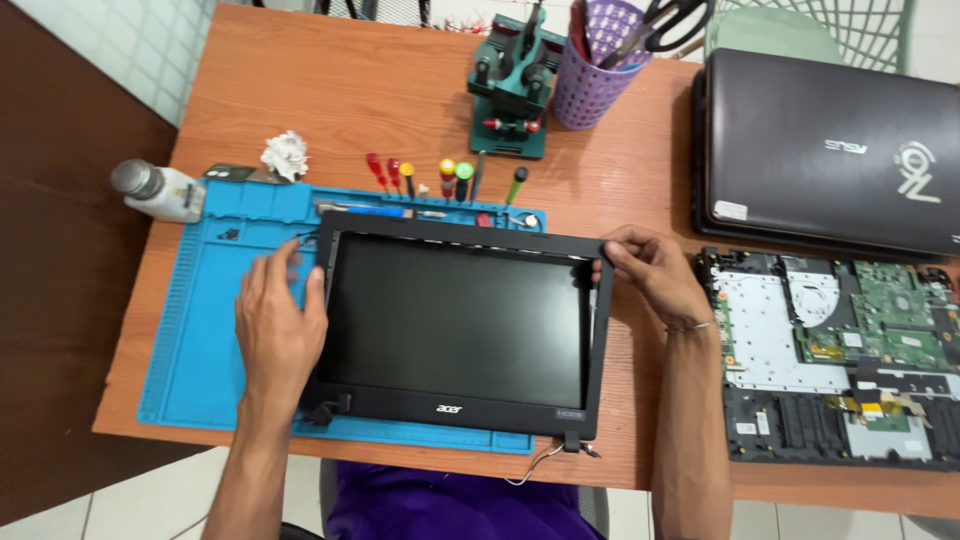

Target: The person removes the display assembly from a laptop chassis and then pries off the plastic bezel from the screen using their hands.

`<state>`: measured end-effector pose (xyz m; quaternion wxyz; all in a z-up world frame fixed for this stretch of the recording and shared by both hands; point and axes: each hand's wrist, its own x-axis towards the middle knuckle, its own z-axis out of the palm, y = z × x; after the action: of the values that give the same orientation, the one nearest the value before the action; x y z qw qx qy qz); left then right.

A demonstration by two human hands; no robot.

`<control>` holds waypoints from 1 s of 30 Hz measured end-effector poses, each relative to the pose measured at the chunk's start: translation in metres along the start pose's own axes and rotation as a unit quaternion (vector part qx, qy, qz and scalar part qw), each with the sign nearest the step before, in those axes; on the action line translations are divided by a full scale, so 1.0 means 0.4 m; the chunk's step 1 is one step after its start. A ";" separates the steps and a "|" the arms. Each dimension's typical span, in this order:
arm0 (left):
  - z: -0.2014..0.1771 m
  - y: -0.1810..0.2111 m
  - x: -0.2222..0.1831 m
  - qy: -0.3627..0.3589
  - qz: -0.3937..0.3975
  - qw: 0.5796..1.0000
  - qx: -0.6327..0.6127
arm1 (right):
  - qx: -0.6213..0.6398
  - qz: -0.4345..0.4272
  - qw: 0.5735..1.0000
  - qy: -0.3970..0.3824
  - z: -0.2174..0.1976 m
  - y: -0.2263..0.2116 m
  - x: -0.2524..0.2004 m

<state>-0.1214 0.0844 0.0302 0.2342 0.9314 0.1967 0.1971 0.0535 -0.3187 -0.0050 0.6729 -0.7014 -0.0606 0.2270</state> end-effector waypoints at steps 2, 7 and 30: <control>0.000 -0.038 -0.027 -0.033 -0.064 0.994 -0.077 | 0.006 0.000 1.000 0.001 -0.008 0.005 0.004; 0.007 -0.090 -0.066 -0.049 -0.071 0.983 -0.163 | -0.022 0.021 0.999 0.017 -0.017 0.008 0.011; -0.078 -0.116 -0.103 -0.182 -0.147 0.938 -0.256 | -0.061 0.086 0.988 0.111 0.114 0.070 -0.297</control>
<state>-0.1832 0.1145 0.0202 0.5227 0.8207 0.2285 0.0316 -0.0767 -0.3258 -0.0035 0.6097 -0.7645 0.0612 0.2001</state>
